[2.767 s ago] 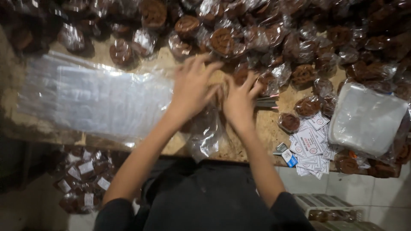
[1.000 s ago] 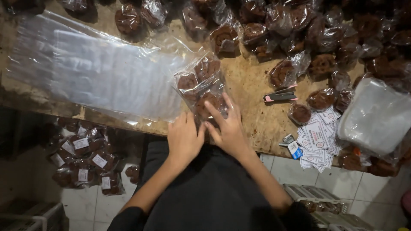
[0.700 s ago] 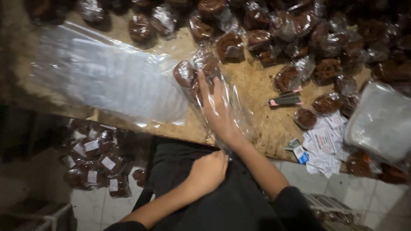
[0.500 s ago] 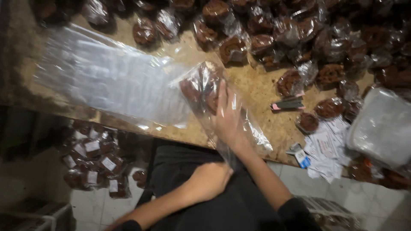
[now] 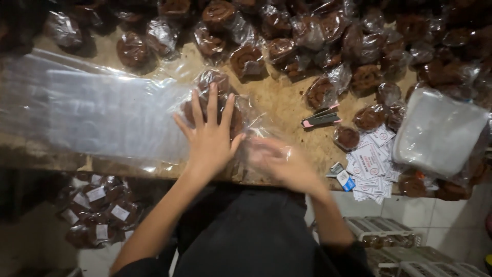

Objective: The person puts several brown spiral-shaped baked goods into plastic bags, places a paper label inside each bag, and seals them using a stapler.

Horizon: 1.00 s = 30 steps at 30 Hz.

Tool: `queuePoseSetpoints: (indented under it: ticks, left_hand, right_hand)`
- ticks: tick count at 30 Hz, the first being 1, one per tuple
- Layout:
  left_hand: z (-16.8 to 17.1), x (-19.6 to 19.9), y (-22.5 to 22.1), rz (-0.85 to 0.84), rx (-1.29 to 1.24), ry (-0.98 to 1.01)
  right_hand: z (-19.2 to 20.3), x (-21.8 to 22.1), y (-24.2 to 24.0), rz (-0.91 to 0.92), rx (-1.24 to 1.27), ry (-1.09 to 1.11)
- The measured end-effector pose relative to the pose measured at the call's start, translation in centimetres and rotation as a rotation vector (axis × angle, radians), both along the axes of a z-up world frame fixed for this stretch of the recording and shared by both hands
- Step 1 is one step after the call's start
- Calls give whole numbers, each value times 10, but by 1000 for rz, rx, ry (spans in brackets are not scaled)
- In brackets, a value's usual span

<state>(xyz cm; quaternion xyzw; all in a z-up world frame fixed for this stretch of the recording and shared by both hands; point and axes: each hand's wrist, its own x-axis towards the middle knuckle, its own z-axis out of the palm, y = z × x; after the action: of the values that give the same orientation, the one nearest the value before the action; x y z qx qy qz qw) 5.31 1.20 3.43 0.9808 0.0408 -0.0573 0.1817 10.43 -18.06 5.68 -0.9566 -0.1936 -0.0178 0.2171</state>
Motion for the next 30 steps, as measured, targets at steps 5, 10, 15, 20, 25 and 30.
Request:
queuePoseSetpoints:
  ticks: [5, 10, 15, 20, 25, 30]
  left_hand:
    - [-9, 18, 11, -12, 60, -115]
    - [-9, 30, 20, 96, 60, -88]
    - [-72, -30, -21, -184, 17, -150]
    - [-88, -22, -18, -107, 26, -277]
    - [-64, -21, -19, -15, -148, -266]
    - [-36, -30, -30, -91, -36, -189]
  right_hand:
    - [-15, 37, -38, -310, -1, 242]
    - [-60, 49, -48, -250, -253, -17]
    - [-11, 53, -60, -594, 485, 163]
    - [-61, 107, -72, -514, 107, 35]
    - [-70, 111, -73, -591, 188, 314]
    - [-49, 56, -27, -236, 15, 78]
